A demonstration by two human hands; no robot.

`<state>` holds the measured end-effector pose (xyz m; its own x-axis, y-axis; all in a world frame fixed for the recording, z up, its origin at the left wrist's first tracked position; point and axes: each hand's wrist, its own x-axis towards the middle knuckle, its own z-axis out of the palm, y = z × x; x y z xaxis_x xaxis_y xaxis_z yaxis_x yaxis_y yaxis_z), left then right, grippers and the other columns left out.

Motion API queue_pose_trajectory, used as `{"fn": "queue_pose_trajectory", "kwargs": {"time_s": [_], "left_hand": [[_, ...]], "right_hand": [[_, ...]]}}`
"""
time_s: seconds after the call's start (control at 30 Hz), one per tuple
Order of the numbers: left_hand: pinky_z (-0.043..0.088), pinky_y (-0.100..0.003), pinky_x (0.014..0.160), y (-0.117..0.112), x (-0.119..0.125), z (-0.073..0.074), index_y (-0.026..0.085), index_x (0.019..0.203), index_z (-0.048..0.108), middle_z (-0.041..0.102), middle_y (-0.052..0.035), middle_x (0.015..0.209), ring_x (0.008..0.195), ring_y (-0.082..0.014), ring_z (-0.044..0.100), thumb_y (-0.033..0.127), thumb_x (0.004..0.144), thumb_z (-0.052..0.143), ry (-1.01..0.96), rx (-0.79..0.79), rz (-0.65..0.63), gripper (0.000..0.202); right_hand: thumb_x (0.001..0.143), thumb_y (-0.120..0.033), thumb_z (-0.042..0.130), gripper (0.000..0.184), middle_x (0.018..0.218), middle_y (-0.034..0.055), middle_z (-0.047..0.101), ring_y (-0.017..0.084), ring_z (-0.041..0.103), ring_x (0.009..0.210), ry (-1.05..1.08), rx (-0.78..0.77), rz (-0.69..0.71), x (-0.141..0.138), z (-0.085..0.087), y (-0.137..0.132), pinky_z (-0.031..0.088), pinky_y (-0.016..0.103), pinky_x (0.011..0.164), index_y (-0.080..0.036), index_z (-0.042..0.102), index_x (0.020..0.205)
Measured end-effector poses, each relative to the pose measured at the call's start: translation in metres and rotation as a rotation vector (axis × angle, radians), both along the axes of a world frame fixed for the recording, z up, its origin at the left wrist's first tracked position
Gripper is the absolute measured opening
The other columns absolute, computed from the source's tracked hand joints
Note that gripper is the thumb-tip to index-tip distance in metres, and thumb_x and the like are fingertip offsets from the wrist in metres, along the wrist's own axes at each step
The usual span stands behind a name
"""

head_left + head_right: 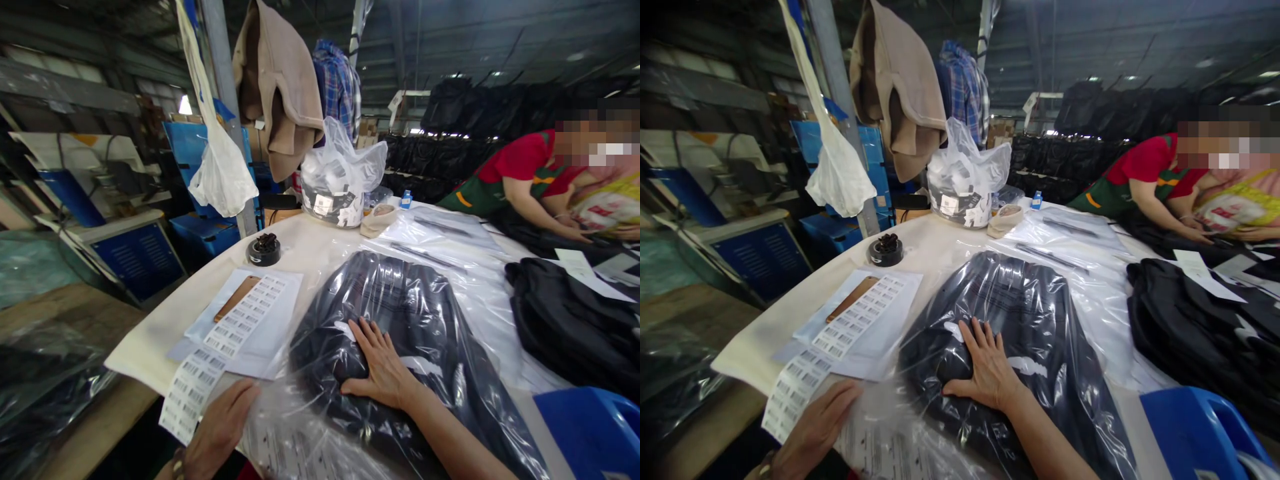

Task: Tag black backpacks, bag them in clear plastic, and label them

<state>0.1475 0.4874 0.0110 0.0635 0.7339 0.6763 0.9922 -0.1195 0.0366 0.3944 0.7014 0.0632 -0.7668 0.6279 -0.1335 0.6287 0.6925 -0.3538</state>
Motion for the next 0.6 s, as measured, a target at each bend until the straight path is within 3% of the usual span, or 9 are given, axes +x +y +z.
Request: {"fn": "queue_pose_trajectory", "kwargs": {"time_s": [0.13,0.33,0.47,0.53,0.6], "left_hand": [[0.053,-0.02,0.074,-0.008,-0.014,-0.001,0.022,0.098,0.057,0.066,-0.0035,0.091,0.08,-0.0136,0.064,0.015,0.087,0.034,0.081,-0.03,-0.074,0.027],[0.049,-0.018,0.059,-0.004,-0.012,0.034,0.024,0.083,0.051,0.061,0.0036,0.072,0.063,-0.0103,0.061,0.026,0.091,0.034,-0.071,-0.232,-0.125,0.019],[0.044,-0.015,0.048,-0.008,-0.016,0.045,0.023,0.07,0.047,0.055,0.0078,0.058,0.05,-0.0079,0.055,0.028,0.089,0.038,-0.21,-0.475,-0.059,0.021],[0.044,-0.015,0.046,-0.007,-0.021,0.056,0.024,0.074,0.05,0.058,0.008,0.06,0.05,-0.0081,0.056,0.029,0.085,0.043,-0.18,-0.474,-0.057,0.014],[0.048,-0.016,0.052,0.001,-0.018,0.077,0.024,0.089,0.055,0.065,0.0051,0.074,0.061,-0.0101,0.061,0.031,0.083,0.047,-0.091,-0.371,-0.1,0.012]], "right_hand": [[0.05,-0.082,0.053,0.119,0.15,0.0141,0.006,0.039,0.001,0.135,0.009,0.01,0.013,0.001,0.0,0.0,0.01,0.061,0.106,-0.024,0.005,0.142],[0.048,-0.083,0.054,0.121,0.15,0.0156,0.005,0.041,0.002,0.134,0.033,-0.005,0.023,0.001,0.002,0.001,0.011,0.062,0.105,-0.025,0.004,0.142],[0.047,-0.083,0.054,0.122,0.15,0.0166,0.006,0.043,0.004,0.133,0.046,-0.005,0.027,0.002,0.005,0.0,0.012,0.064,0.104,-0.025,0.005,0.142],[0.046,-0.084,0.054,0.123,0.15,0.0173,0.006,0.043,0.004,0.133,0.053,-0.008,0.035,0.002,0.005,0.0,0.011,0.065,0.104,-0.024,0.004,0.142],[0.046,-0.084,0.053,0.123,0.149,0.0176,0.007,0.043,0.003,0.133,0.061,-0.01,0.043,0.003,0.004,0.001,0.011,0.065,0.104,-0.024,0.004,0.142]]}}
